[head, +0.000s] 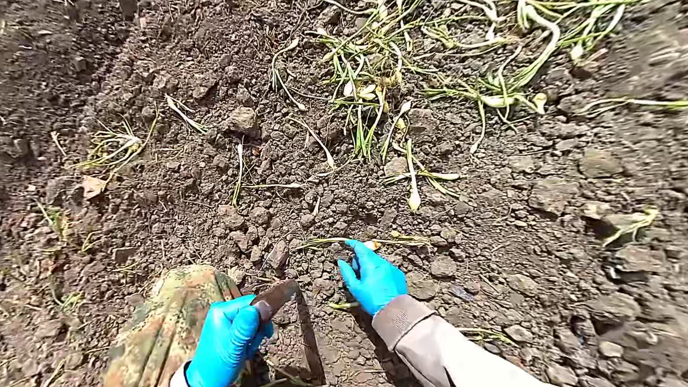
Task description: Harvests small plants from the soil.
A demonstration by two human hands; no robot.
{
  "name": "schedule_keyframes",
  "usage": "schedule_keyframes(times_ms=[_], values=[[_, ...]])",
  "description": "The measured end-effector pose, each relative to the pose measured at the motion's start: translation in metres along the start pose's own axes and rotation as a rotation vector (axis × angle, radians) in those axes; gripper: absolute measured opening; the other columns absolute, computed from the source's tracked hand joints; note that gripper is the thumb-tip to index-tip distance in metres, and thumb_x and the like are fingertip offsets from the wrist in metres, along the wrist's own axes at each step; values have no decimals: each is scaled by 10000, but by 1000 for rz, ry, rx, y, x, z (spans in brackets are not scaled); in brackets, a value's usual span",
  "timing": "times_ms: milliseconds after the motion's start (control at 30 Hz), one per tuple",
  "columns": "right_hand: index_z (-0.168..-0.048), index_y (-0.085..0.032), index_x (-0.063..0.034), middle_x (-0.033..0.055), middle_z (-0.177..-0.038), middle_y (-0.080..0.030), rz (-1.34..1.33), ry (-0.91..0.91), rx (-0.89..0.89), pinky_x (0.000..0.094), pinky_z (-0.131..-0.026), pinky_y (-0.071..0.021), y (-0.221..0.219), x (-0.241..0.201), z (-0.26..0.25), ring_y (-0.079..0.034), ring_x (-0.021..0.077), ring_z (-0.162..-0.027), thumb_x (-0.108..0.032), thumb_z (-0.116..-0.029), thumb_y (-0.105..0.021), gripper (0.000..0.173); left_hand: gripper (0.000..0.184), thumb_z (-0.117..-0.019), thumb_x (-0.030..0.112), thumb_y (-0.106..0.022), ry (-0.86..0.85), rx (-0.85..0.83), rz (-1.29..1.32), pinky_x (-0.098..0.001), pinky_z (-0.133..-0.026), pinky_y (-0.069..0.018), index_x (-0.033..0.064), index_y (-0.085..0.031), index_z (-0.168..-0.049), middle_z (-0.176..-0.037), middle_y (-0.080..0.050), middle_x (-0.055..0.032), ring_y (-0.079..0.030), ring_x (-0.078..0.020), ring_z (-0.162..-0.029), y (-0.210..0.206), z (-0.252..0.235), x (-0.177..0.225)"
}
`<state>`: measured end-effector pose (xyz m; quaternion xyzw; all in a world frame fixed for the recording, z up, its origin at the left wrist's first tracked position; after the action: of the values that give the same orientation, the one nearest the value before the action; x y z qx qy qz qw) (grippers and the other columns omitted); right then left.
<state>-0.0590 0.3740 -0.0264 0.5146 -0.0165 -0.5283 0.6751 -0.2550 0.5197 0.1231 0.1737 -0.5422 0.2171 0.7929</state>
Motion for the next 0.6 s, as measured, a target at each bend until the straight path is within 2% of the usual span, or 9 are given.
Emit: schedule_keyframes(times_ms=[33,67,167,267,333,400,433,500,600], values=[[-1479,-548,-168,155,-1049,-741,-25,-108,-64,624,-839,-544,3,7,-9,-715,377,-967,-429,-1042,-581,510,659,-908,783,-494,47,-30,-84,-179,-468,-411,169,-681,-760,-619,-589,82,-496,3,-506,3,-3,-17],[-1467,-552,-182,164,-1028,-741,-35,-153,-132,633,-857,-540,3,13,-16,-712,389,-970,-473,-1053,-544,505,676,-912,792,-472,79,-60,-131,-193,-494,-432,162,-675,-774,-642,-598,82,-515,-5,-534,6,-6,-30],[-1187,-699,-121,156,-916,-736,-18,-100,-134,618,-801,-544,13,13,-20,-717,373,-889,-496,-1058,-523,433,665,-923,776,-471,83,-52,-63,-185,-483,-446,164,-686,-775,-634,-614,75,-533,-5,-520,25,-11,-25],[-985,-734,-81,134,-911,-735,16,2,-70,604,-781,-554,17,10,-1,-718,335,-871,-382,-1017,-645,315,645,-910,775,-495,19,-34,134,-169,-445,-426,175,-688,-767,-573,-571,59,-506,-5,-465,53,-4,16],[-1059,-735,-85,138,-968,-749,52,94,-126,594,-820,-568,21,11,11,-728,328,-899,-246,-998,-671,184,664,-897,798,-463,-122,-112,179,-168,-488,-447,180,-698,-832,-609,-587,60,-535,-8,-513,61,-3,60],[-1303,-692,-85,164,-1096,-756,119,186,-226,595,-898,-567,36,5,22,-737,354,-982,-174,-1009,-636,312,649,-935,769,-433,-228,-195,146,-153,-513,-448,178,-691,-857,-640,-605,64,-553,2,-551,56,-9,101],[-1298,-705,-82,159,-1122,-759,147,253,-231,591,-899,-578,48,-1,27,-745,350,-990,-138,-1001,-631,310,621,-963,727,-438,-237,-223,112,-142,-510,-442,173,-693,-847,-640,-607,69,-548,15,-551,49,-17,112],[-1143,-767,-98,129,-1058,-766,186,374,-166,575,-810,-609,76,-15,32,-757,324,-915,-87,-964,-655,211,566,-1000,628,-499,-151,-252,-9,-128,-450,-394,152,-711,-778,-596,-597,84,-497,42,-496,28,-44,96],[-1105,-777,-128,100,-1008,-752,264,385,-103,571,-712,-602,100,-43,31,-746,304,-850,-127,-969,-639,194,593,-996,611,-510,49,-381,-291,-260,-507,-401,115,-683,-721,-583,-555,54,-491,-35,-519,-3,-80,7]])
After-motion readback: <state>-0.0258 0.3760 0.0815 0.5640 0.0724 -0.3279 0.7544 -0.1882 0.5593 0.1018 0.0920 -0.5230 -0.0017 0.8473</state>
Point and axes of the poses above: each hand's wrist, its own z-axis away from the middle knuckle, its own y-axis out of the back of the hand, x = y × z, the point moved 7 cm from there along -z, towards the middle knuckle
